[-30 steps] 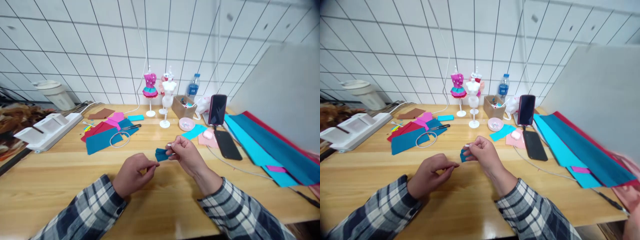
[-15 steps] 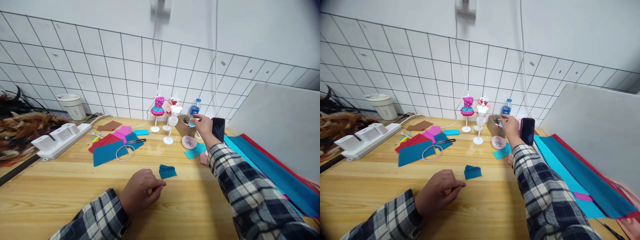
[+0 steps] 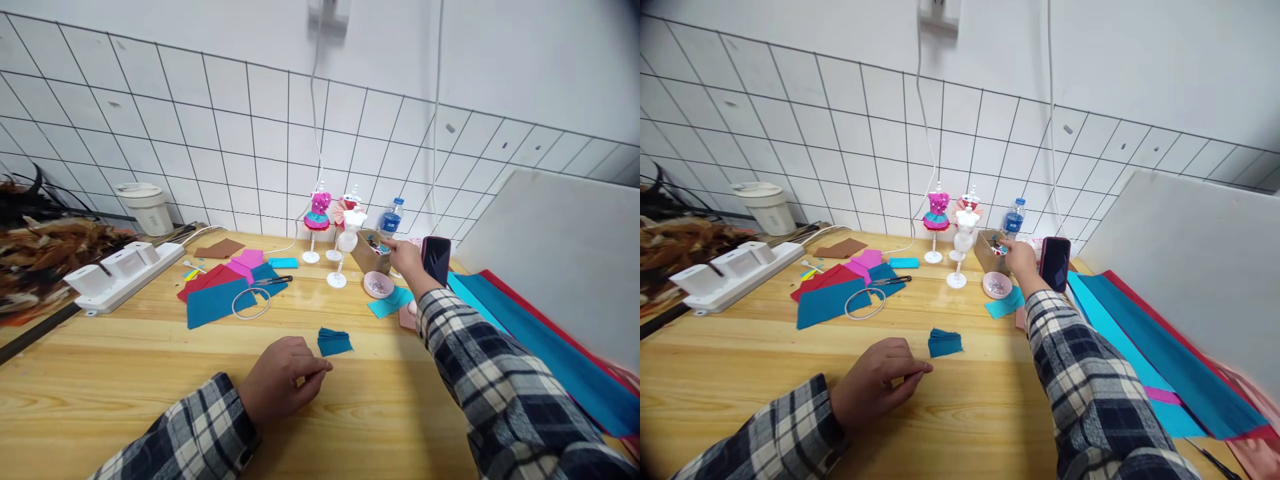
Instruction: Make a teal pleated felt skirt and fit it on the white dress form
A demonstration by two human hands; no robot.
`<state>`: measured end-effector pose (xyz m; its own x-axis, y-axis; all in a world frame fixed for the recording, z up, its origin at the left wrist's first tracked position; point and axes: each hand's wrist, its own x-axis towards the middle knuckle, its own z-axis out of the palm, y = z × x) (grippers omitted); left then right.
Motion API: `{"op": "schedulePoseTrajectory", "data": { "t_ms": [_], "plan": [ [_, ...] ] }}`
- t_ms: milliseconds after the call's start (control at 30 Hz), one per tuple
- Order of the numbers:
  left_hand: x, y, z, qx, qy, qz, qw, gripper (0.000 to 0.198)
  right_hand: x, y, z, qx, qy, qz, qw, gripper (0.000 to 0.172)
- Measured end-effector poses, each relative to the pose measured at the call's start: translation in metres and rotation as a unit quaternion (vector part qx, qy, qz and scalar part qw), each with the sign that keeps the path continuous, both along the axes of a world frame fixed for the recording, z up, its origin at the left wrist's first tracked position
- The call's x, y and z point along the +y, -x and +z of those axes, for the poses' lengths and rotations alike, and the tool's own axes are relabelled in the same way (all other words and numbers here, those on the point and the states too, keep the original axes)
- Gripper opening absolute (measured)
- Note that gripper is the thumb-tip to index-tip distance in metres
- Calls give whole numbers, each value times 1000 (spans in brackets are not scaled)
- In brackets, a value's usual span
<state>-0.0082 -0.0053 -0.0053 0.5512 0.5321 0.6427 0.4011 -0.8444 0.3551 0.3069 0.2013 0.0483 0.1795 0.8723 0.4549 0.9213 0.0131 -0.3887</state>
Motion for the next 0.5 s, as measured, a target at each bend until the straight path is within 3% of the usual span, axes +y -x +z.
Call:
{"op": "schedulePoseTrajectory", "data": {
  "t_ms": [200,300,367,433,500],
  "plan": [
    [2,0,-1,-2,-3,-2,1000,21,-18,-4,8,29,-39,-37,998,36],
    [2,0,1,0,-2,-1,1000,22,-44,11,13,59,-129,-17,990,35],
    [2,1,2,-9,-5,-1,1000,22,-76,31,10,104,-156,73,980,30],
    [2,1,4,-21,-7,1,1000,23,-115,57,1,180,-75,217,956,28],
    [2,1,6,-27,-5,7,1000,25,-156,81,-12,265,-11,295,918,28]
  ]
}}
